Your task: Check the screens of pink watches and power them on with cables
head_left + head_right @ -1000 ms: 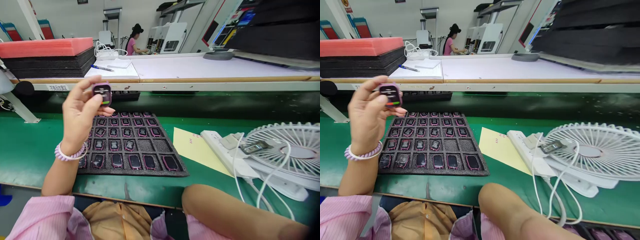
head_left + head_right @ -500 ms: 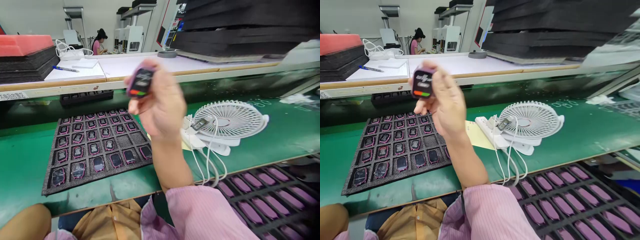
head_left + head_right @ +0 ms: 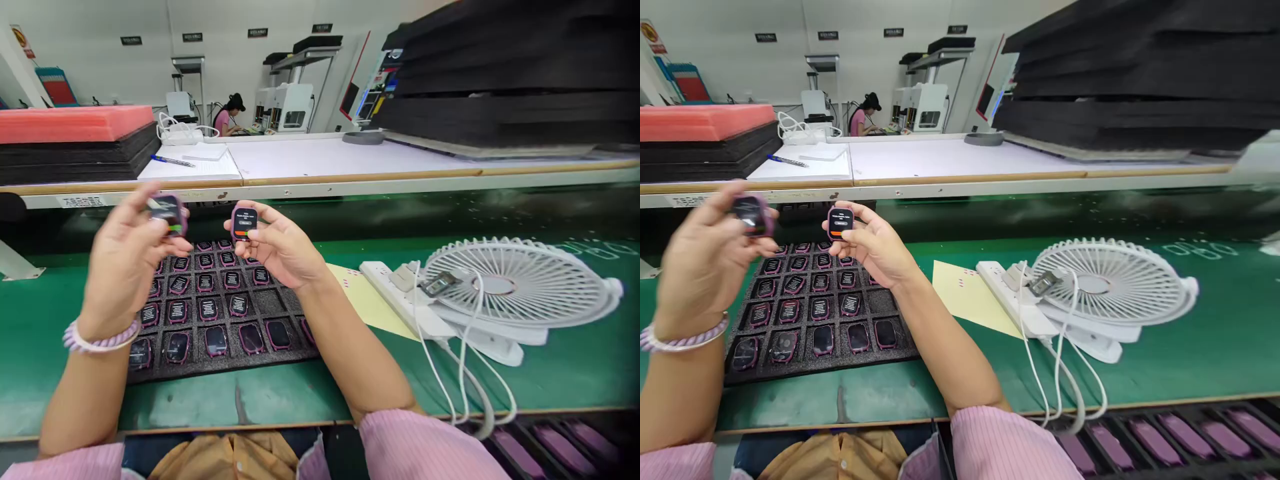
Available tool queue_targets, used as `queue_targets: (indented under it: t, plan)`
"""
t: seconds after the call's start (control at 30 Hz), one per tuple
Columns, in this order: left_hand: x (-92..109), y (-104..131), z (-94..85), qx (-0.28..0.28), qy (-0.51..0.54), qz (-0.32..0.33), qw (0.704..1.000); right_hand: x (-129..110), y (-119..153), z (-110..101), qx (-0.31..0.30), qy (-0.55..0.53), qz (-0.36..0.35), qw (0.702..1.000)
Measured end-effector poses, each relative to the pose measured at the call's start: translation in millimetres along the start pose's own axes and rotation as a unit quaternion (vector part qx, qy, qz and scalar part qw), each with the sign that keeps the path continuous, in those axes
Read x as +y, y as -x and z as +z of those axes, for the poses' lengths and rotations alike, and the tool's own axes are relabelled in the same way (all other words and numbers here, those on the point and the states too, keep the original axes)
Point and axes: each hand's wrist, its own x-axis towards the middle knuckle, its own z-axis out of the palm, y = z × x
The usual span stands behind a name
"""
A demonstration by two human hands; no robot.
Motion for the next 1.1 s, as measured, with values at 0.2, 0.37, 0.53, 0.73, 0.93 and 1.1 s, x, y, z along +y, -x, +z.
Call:
queue_targets:
  t: [0.2, 0.37, 0.53, 0.73, 0.93, 1.1]
  plan:
    - [-36.9, -9.5, 14.7, -0.031, 0.025, -0.089, 0.995, 1.9, 1.4, 4.3, 0.006, 0.019, 0.007, 1.000]
    - [-37.4, -6.7, 17.5, -0.041, 0.004, -0.092, 0.995, 0.6, 2.0, 6.1, 0.004, 0.012, 0.012, 1.000]
    - [-37.2, -7.0, 19.7, -0.034, -0.011, -0.104, 0.994, 2.6, 0.4, 4.9, 0.005, 0.001, 0.021, 1.000]
    - [-43.8, -9.1, 17.6, -0.033, -0.014, -0.075, 0.997, 7.4, -0.3, 4.4, 0.016, 0.015, 0.015, 1.000]
    - [-47.9, -10.0, 18.0, -0.046, -0.008, -0.078, 0.996, 6.8, 1.8, 8.2, 0.016, 0.009, 0.027, 0.999]
    - [-47.4, -9.1, 17.7, -0.046, -0.017, -0.076, 0.996, 6.6, 1.4, 8.0, 0.007, 0.001, 0.032, 0.999]
